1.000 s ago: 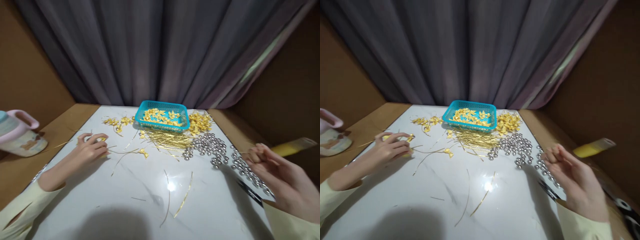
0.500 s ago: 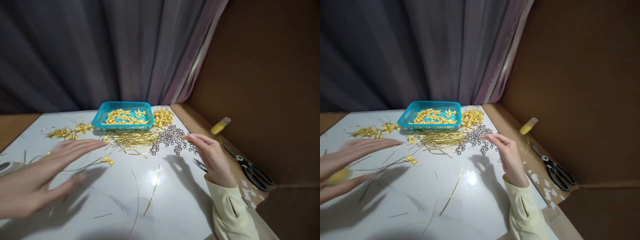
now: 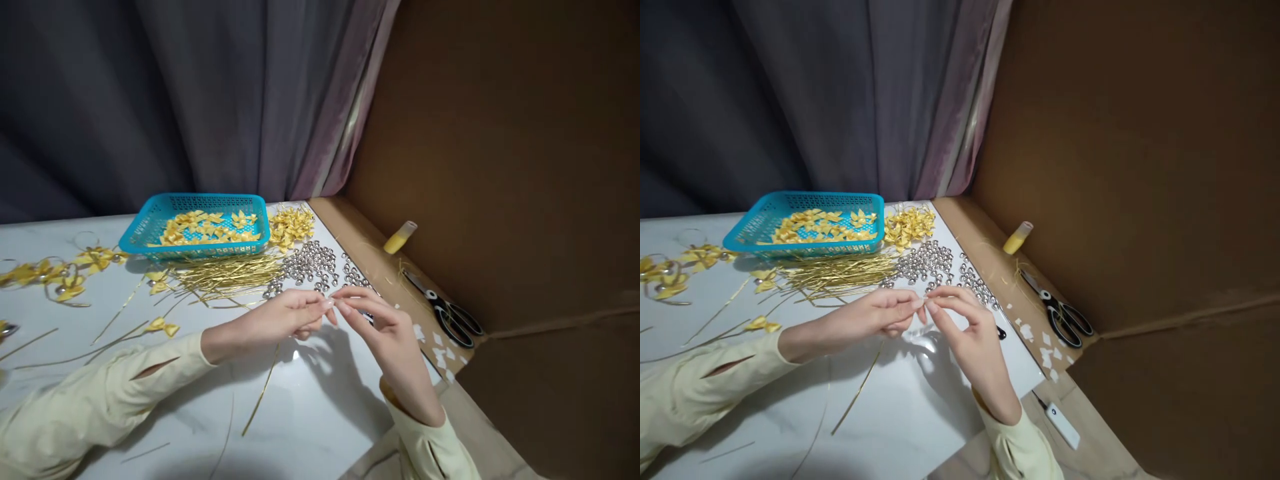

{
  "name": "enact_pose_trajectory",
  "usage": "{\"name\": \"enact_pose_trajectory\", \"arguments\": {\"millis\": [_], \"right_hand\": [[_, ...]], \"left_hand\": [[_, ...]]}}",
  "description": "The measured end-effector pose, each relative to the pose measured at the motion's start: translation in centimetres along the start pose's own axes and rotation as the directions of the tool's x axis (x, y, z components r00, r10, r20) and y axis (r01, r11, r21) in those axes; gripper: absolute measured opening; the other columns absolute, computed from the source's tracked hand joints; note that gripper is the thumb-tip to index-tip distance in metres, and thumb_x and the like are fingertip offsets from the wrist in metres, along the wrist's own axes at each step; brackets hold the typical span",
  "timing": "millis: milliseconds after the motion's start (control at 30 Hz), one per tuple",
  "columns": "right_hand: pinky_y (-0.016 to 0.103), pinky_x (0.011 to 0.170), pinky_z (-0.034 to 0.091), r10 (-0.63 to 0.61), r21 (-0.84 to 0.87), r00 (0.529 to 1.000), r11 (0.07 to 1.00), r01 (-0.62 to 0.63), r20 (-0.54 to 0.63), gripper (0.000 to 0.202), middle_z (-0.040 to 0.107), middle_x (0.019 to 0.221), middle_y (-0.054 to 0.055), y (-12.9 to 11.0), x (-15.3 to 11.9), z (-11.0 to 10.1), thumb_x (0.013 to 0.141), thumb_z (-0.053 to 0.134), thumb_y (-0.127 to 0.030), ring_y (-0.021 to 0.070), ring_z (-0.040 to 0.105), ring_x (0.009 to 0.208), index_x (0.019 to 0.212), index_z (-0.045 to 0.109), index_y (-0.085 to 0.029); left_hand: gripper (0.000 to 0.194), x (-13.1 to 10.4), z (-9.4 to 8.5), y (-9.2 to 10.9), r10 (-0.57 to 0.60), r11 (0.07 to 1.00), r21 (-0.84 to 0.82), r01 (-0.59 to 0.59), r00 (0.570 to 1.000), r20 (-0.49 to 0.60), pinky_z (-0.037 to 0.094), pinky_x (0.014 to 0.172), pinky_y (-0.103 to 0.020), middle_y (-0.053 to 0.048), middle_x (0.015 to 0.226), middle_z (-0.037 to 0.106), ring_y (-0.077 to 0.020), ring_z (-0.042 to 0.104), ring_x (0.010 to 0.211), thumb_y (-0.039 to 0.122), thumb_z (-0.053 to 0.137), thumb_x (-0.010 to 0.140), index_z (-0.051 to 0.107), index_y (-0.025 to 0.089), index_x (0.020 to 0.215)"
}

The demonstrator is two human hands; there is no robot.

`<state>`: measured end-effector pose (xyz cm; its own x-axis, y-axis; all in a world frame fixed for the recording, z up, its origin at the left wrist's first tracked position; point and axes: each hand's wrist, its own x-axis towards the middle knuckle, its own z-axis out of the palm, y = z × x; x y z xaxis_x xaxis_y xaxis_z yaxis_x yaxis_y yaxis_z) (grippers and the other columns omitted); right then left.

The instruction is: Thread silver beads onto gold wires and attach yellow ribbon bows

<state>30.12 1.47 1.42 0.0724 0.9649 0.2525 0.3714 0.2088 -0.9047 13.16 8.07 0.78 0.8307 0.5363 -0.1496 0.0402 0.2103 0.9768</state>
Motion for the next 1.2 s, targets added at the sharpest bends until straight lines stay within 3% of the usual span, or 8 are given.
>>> {"name": "enact_pose_trajectory", "arguments": {"millis": [167, 300, 500, 633, 833, 1000, 1100, 1200], "right_hand": [[0.029, 0.09, 0.043, 0.056, -0.011, 0.987, 0.998, -0.055, 0.149, 0.016, 0.067, 0.109, 0.004, 1.2, -0.9, -1.2, 0.089, 0.057, -0.029, 0.0168, 0.059, 0.101, 0.099, 0.068, -0.023], [0.029, 0.088, 0.045, 0.026, -0.105, 0.973, 0.994, -0.002, 0.228, 0.044, 0.06, 0.122, 0.006, 2.1, -1.7, -1.2, 0.087, 0.059, -0.033, 0.0166, 0.057, 0.102, 0.128, 0.048, -0.023], [0.022, 0.063, 0.045, -0.105, -0.246, 0.962, 0.954, 0.169, 0.253, 0.011, 0.064, 0.079, 0.002, 2.2, -2.1, 0.8, 0.093, 0.048, -0.029, 0.013, 0.058, 0.068, 0.089, 0.052, -0.02], [0.021, 0.051, 0.035, -0.151, -0.268, 0.96, 0.939, 0.215, 0.237, 0.031, 0.05, 0.056, -0.003, 1.8, -2.4, 1.2, 0.097, 0.036, -0.03, 0.0095, 0.046, 0.048, 0.071, 0.048, -0.02], [0.02, 0.045, 0.032, -0.066, -0.092, 0.975, 0.992, 0.087, 0.213, 0.049, 0.038, 0.042, -0.006, 1.6, -3.3, 2.0, 0.098, 0.029, -0.044, 0.0071, 0.039, 0.037, 0.056, 0.04, -0.02], [0.022, 0.042, 0.033, 0.115, 0.143, 0.975, 0.979, -0.143, 0.19, 0.059, 0.032, 0.034, -0.005, 2.3, -3.7, 2.2, 0.094, 0.034, -0.051, 0.0075, 0.034, 0.033, 0.044, 0.032, -0.021], [0.023, 0.045, 0.037, 0.092, 0.167, 0.988, 0.979, -0.113, 0.127, 0.055, 0.05, 0.043, 0.0, 2.6, -3.6, 1.6, 0.093, 0.035, -0.052, 0.0106, 0.046, 0.041, 0.049, 0.042, -0.02], [0.024, 0.053, 0.044, -0.008, 0.067, 0.988, 0.998, -0.003, 0.153, 0.031, 0.066, 0.078, 0.005, 2.5, -3.6, 1.0, 0.09, 0.046, -0.047, 0.0147, 0.059, 0.064, 0.088, 0.059, -0.019]], "left_hand": [[0.03, -0.3, -0.4, -0.8, -0.078, 0.997, 0.008, 0.078, 0.996, 0.032, 0.023, 0.052, -0.022, 0.01, 0.053, 0.028, -0.0084, 0.022, 0.049, 0.043, 0.046, 0.091, 0.052, 0.015, 0.079], [0.03, -0.6, -0.2, -0.9, -0.116, 0.993, 0.014, 0.116, 0.993, 0.015, 0.025, 0.054, -0.022, 0.01, 0.054, 0.029, -0.0087, 0.023, 0.05, 0.043, 0.046, 0.091, 0.052, 0.016, 0.079], [0.03, -0.7, 0.8, -1.1, -0.028, 0.96, 0.276, 0.046, 0.997, -0.07, 0.027, 0.055, -0.023, 0.006, 0.061, 0.037, -0.0101, 0.034, 0.057, 0.037, 0.041, 0.091, 0.05, 0.016, 0.072], [0.026, -1.3, 1.2, -1.1, 0.061, 0.9, 0.435, -0.016, 0.994, -0.089, 0.03, 0.059, -0.022, 0.005, 0.063, 0.043, -0.0107, 0.04, 0.061, 0.029, 0.04, 0.091, 0.053, 0.016, 0.073], [0.024, -2.0, 0.9, -0.7, 0.007, 0.951, 0.307, -0.02, 0.999, 0.045, 0.029, 0.052, -0.019, 0.006, 0.061, 0.042, -0.0088, 0.035, 0.055, 0.032, 0.042, 0.092, 0.053, 0.016, 0.078], [0.022, -2.4, 1.0, -0.4, -0.018, 0.946, 0.325, -0.016, 0.995, 0.1, 0.025, 0.048, -0.02, 0.007, 0.059, 0.04, -0.008, 0.031, 0.05, 0.034, 0.043, 0.092, 0.051, 0.017, 0.08], [0.026, -2.5, 1.1, -0.6, -0.054, 0.967, 0.254, 0.031, 0.995, 0.084, 0.023, 0.048, -0.02, 0.008, 0.057, 0.036, -0.0085, 0.028, 0.05, 0.039, 0.044, 0.092, 0.05, 0.017, 0.08], [0.03, -2.6, 1.1, -0.8, -0.083, 0.984, 0.164, 0.068, 0.993, 0.086, 0.023, 0.048, -0.02, 0.007, 0.059, 0.036, -0.0088, 0.028, 0.051, 0.044, 0.045, 0.091, 0.051, 0.017, 0.081]]}}
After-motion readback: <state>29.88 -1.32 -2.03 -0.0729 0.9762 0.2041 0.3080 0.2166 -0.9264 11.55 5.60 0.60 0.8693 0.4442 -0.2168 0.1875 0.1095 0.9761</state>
